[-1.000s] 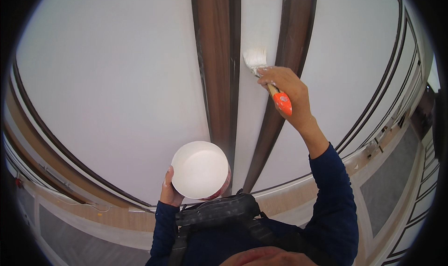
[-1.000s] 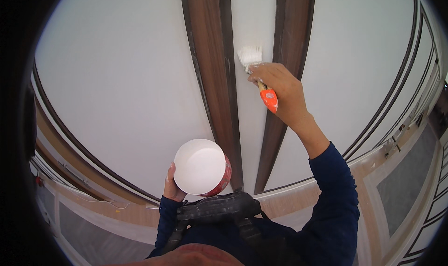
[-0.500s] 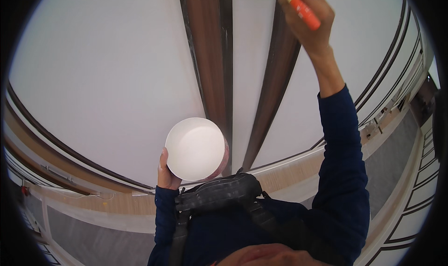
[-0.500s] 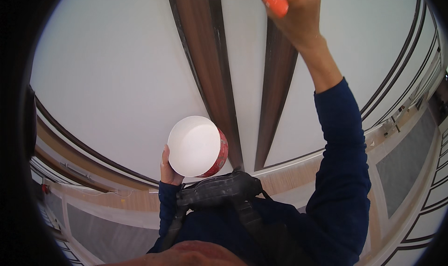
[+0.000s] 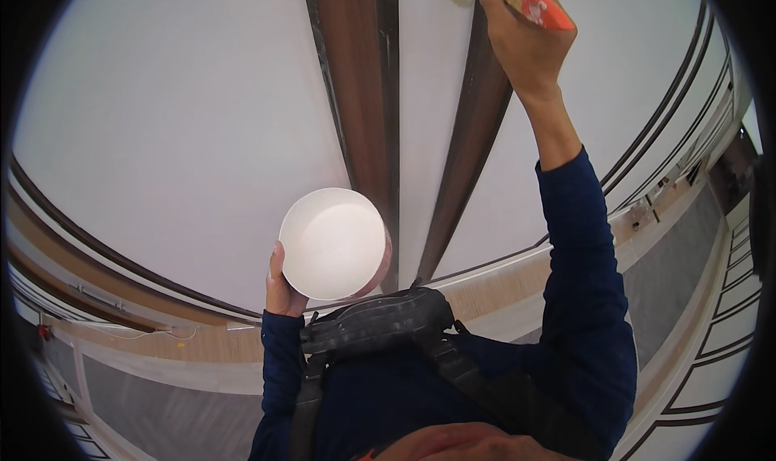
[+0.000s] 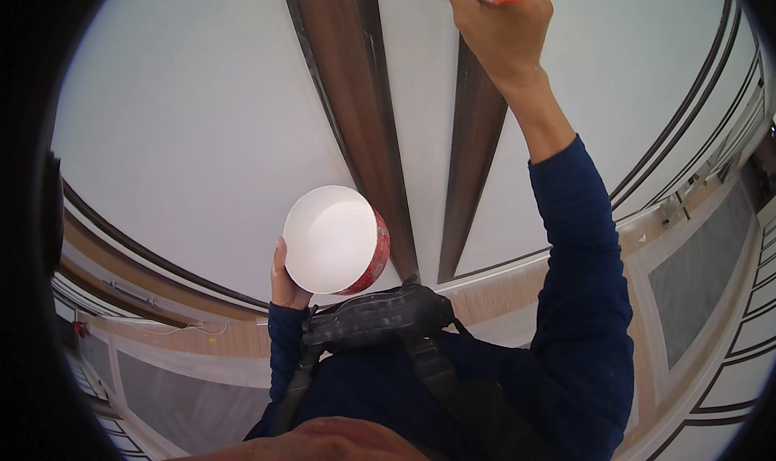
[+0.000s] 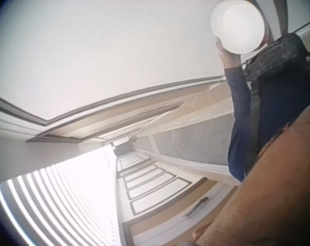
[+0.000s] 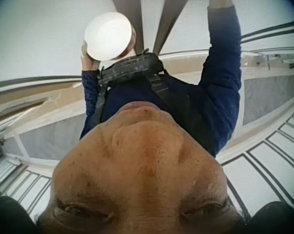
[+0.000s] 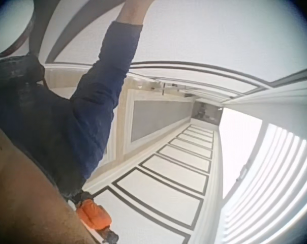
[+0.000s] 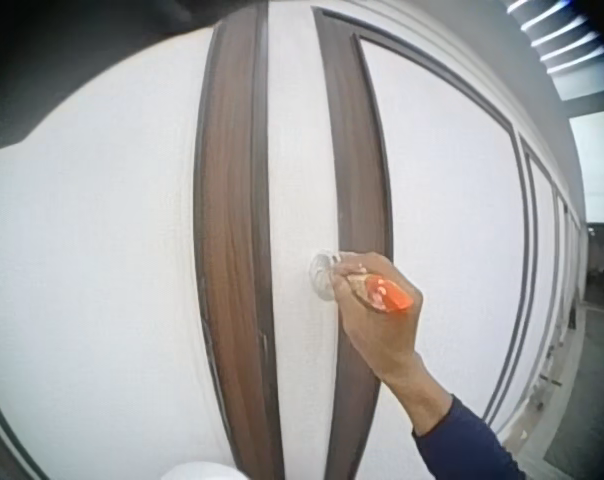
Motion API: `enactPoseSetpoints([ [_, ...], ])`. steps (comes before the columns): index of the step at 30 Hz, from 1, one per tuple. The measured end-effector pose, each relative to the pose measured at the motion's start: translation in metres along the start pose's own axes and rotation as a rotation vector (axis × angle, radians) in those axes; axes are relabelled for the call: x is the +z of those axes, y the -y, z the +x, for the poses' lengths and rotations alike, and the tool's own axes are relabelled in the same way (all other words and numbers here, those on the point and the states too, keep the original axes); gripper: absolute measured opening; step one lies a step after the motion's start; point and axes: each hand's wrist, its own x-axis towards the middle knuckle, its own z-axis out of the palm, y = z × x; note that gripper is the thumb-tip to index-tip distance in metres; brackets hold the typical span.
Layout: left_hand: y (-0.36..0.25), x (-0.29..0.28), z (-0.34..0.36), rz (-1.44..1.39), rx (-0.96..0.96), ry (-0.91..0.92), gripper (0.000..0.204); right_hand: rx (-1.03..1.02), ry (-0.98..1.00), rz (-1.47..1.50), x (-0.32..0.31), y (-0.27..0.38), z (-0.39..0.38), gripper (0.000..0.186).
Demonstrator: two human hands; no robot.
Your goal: The person paints the white ceiling around dark wooden beams using a paintbrush and a small container of white paint. They repeatedly dip the brush into the container and apply paint to the ceiling surface, working along the edges of the beams.
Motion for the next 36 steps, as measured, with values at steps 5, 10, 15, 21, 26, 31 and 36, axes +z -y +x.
enactPoseSetpoints([
  [5,0.001,0.003,-0.004,-0.044,0.001,-0.001,0.069,-0.174,-0.072,-0.087,0.005,0.004,-0.069,0.021],
  [10,-0.001,0.003,-0.001,-0.043,0.000,-0.010,0.070,0.211,0.197,-0.116,-0.014,0.041,-0.147,0.018],
  [15,0.002,0.003,-0.004,-0.027,0.025,0.002,0.071,0.208,0.070,0.049,-0.003,0.018,-0.044,0.008],
  [21,0.002,-0.002,0.002,-0.020,0.025,-0.018,0.072,-0.087,-0.203,0.326,0.026,0.005,0.057,0.003],
  [26,0.001,0.001,-0.004,-0.033,0.000,0.005,0.073,0.031,-0.341,0.548,0.027,0.014,0.112,0.007],
  [31,-0.002,0.005,-0.003,-0.005,-0.006,0.005,0.072,0.187,-0.186,0.638,0.026,0.005,0.142,0.010],
  [36,-0.003,0.007,-0.005,-0.016,-0.009,0.017,0.072,0.226,-0.129,0.614,0.025,0.013,0.098,0.006],
])
